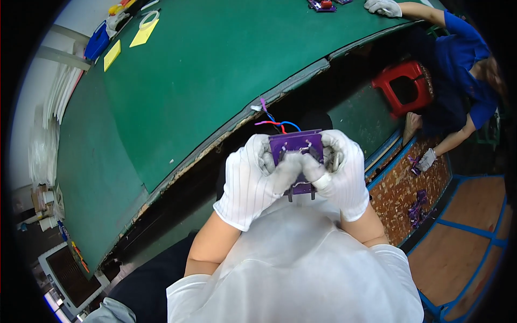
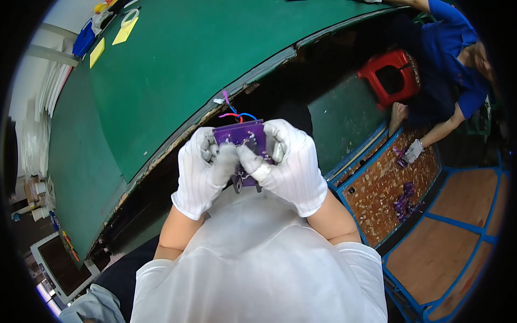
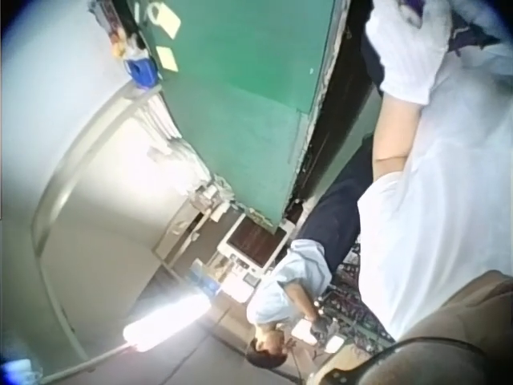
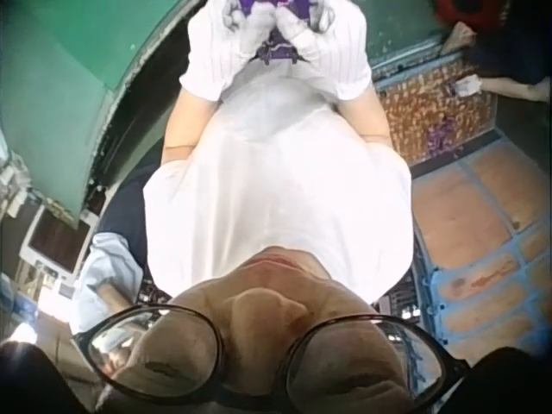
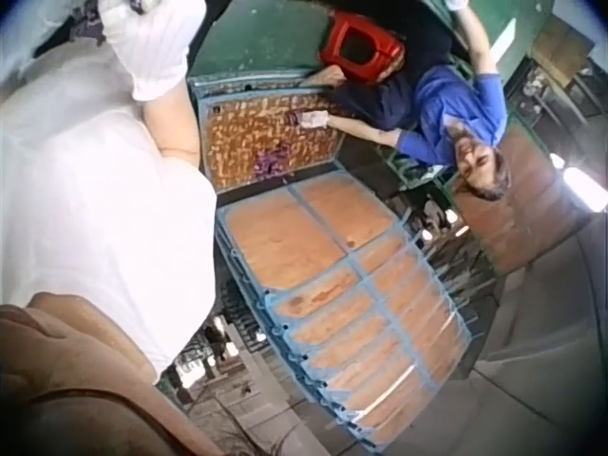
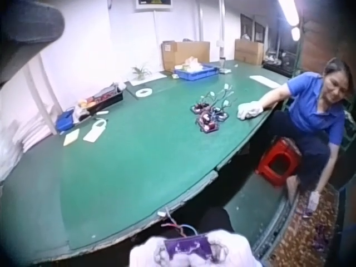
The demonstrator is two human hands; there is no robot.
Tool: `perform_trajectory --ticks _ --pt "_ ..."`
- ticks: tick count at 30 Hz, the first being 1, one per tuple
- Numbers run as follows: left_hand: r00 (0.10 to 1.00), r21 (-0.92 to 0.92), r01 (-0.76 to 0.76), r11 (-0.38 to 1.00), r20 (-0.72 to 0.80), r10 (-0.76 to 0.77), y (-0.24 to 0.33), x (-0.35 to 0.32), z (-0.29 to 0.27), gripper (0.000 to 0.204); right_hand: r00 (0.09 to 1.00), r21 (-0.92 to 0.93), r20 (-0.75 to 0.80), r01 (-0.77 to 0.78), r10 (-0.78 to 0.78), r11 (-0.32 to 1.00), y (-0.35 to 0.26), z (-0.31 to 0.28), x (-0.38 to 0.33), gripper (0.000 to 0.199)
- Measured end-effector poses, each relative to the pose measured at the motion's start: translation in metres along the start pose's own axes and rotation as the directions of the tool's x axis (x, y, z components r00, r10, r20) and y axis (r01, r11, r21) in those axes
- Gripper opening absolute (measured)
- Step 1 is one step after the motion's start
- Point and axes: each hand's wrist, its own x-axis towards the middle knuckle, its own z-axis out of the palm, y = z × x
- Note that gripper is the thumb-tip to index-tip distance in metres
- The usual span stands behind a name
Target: The person assembles electronic components onto purple circuit board housings by hand, then organizes the assembled units on a workbench.
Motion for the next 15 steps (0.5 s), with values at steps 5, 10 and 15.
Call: perform_trajectory --ticks 5,10,15 --pt "0.792 0.505 -0.499 0.704 -0.064 0.607 -0.028 0.0 0.001 0.033 0.971 0.198 0.119 -0.226 0.205 0.954 -0.008 -0.007 0.006 0.024" --pt "0.926 0.256 -0.314 0.914 -0.131 0.354 -0.04 -0.017 0.009 0.038 0.989 0.07 0.098 0.103 -0.11 0.992 0.011 -0.006 0.007 0.007" --pt "0.932 0.255 -0.29 0.922 -0.143 0.332 -0.047 -0.011 0.012 0.034 0.878 0.343 0.125 -0.476 0.463 0.81 0.012 -0.003 0.01 0.016"
